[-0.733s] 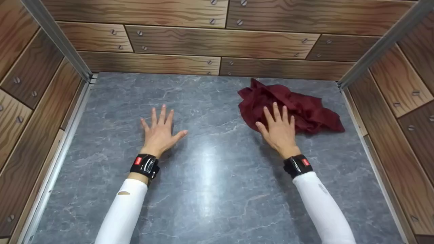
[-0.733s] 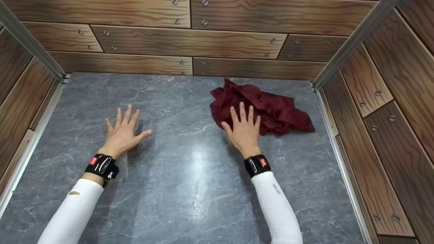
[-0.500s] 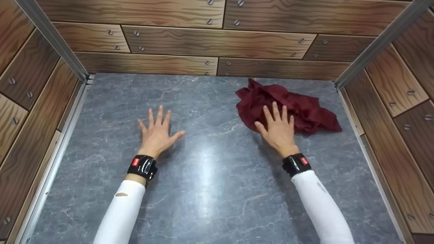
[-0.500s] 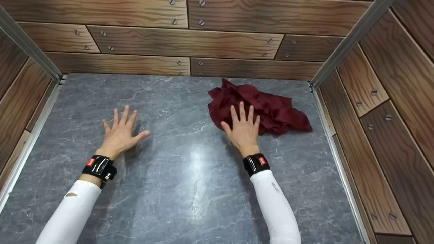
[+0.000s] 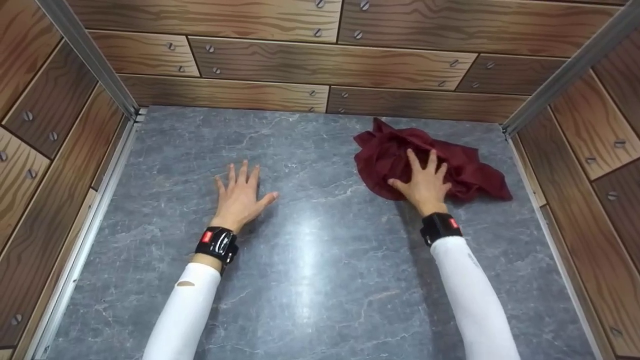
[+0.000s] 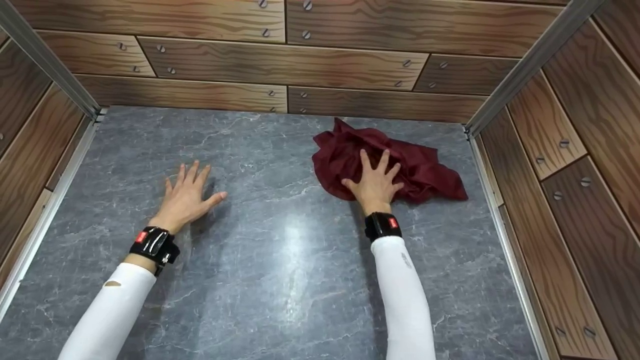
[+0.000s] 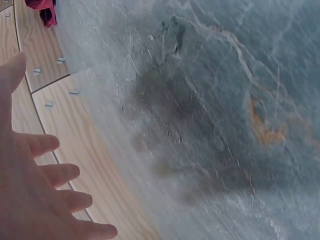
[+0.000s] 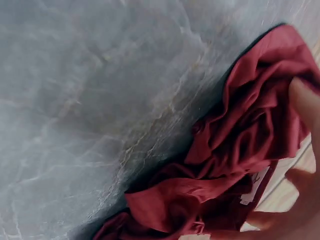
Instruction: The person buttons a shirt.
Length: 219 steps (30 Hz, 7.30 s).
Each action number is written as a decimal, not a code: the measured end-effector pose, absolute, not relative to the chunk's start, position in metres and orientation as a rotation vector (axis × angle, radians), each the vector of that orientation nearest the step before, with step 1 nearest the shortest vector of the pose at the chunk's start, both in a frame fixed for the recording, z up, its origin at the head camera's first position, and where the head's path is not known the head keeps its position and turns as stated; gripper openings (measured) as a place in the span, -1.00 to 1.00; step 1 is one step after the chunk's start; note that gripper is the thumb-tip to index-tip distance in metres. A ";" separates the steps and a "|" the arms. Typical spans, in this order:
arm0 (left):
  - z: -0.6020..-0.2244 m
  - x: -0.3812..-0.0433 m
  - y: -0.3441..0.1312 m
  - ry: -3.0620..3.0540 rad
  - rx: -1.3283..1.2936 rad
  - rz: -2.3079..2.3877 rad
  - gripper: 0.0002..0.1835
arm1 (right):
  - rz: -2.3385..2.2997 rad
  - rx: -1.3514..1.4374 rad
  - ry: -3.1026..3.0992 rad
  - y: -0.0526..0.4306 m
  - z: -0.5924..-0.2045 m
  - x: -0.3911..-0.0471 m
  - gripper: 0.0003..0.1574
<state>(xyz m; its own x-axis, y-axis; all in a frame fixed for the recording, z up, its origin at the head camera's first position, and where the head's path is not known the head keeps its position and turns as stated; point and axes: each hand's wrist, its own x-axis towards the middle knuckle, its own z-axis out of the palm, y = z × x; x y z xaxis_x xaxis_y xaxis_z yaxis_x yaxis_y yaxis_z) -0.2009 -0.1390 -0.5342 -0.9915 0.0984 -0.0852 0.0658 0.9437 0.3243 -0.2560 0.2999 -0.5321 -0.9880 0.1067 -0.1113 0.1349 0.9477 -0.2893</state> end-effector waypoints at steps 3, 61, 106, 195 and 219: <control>-0.536 -0.200 -0.134 2.979 0.136 0.521 -0.05 | -0.510 0.181 2.921 0.302 -0.537 -0.261 0.05; -0.551 -0.203 -0.074 2.864 0.200 1.527 -0.33 | -0.359 -0.302 3.028 0.210 -0.550 -0.218 -0.02; -0.512 -0.214 -0.178 2.966 -0.152 1.002 -0.49 | -1.450 -0.102 3.195 0.285 -0.468 -0.229 -0.65; -0.551 -0.186 -0.097 3.022 0.611 0.817 -0.62 | -0.263 -0.900 3.040 0.200 -0.557 -0.196 -0.36; -0.506 -0.182 -0.071 2.172 0.851 1.254 -0.60 | -1.238 -0.330 2.829 0.276 -0.490 -0.220 -0.52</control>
<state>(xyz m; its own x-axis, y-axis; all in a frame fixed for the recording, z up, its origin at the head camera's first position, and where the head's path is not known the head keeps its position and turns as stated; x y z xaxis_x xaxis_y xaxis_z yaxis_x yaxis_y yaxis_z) -0.1823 -0.0706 -0.5060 -0.6867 0.7197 -0.1023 0.2710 0.3841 0.8826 -0.2204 0.2764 -0.4897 -0.9768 -0.2078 0.0520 -0.1792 0.6595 -0.7300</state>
